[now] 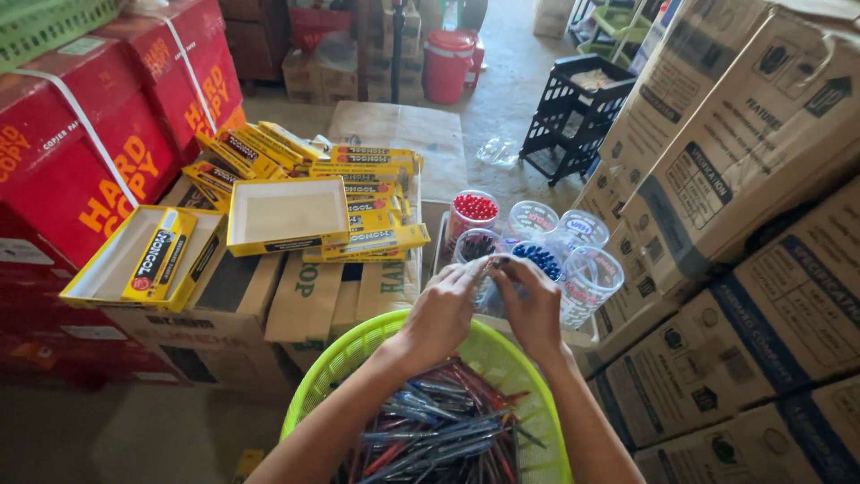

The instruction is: The person sorts a large quantity of ballpoint pens from a green basket into clear plastic cups by color. They pick up pens, remove the caps, and place the pens into cups containing red, blue, and black pens.

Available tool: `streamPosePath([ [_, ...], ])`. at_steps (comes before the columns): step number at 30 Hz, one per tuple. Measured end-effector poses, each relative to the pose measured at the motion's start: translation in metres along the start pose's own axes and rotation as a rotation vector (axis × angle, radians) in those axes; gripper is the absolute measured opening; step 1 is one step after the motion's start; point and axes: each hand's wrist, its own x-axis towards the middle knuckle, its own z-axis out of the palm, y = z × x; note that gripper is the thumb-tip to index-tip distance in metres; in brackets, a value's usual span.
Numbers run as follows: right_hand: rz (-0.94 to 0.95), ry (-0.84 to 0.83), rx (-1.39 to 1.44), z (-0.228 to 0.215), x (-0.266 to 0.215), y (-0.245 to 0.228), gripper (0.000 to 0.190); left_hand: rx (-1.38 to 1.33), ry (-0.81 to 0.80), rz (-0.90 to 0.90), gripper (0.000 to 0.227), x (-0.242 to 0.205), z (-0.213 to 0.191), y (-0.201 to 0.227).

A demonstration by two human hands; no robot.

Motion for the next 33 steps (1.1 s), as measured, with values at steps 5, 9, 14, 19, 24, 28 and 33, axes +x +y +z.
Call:
streamPosePath([
  [5, 0.019, -0.003, -0.070, -0.007, 0.024, 0.012, 0.017, 0.116, 0.067, 0.197, 0.065, 0.036, -0.002, 0.005],
  [9, -0.085, -0.026, -0.089, 0.001, 0.023, 0.029, 0.021, 0.055, 0.035, 0.179, 0.068, 0.045, 0.003, -0.009],
  [14, -0.055, -0.156, -0.165, 0.014, 0.021, 0.058, 0.022, 0.148, -0.045, 0.122, 0.059, 0.041, 0.015, -0.029],
  [19, -0.115, -0.227, -0.196, 0.021, 0.019, 0.067, 0.020, 0.238, -0.053, 0.111, 0.061, 0.038, 0.024, -0.045],
  [24, -0.107, -0.259, -0.258, 0.024, 0.020, 0.072, 0.020, 0.287, -0.128, 0.017, 0.066, 0.034, 0.027, -0.054],
  [28, -0.030, -0.281, -0.273, 0.024, 0.020, 0.070, 0.021, 0.311, -0.182, 0.015, 0.064, 0.031, 0.024, -0.055],
  [33, -0.032, -0.281, -0.263, 0.022, 0.022, 0.062, 0.022, 0.299, -0.210, 0.028, 0.067, 0.029, 0.025, -0.057],
])
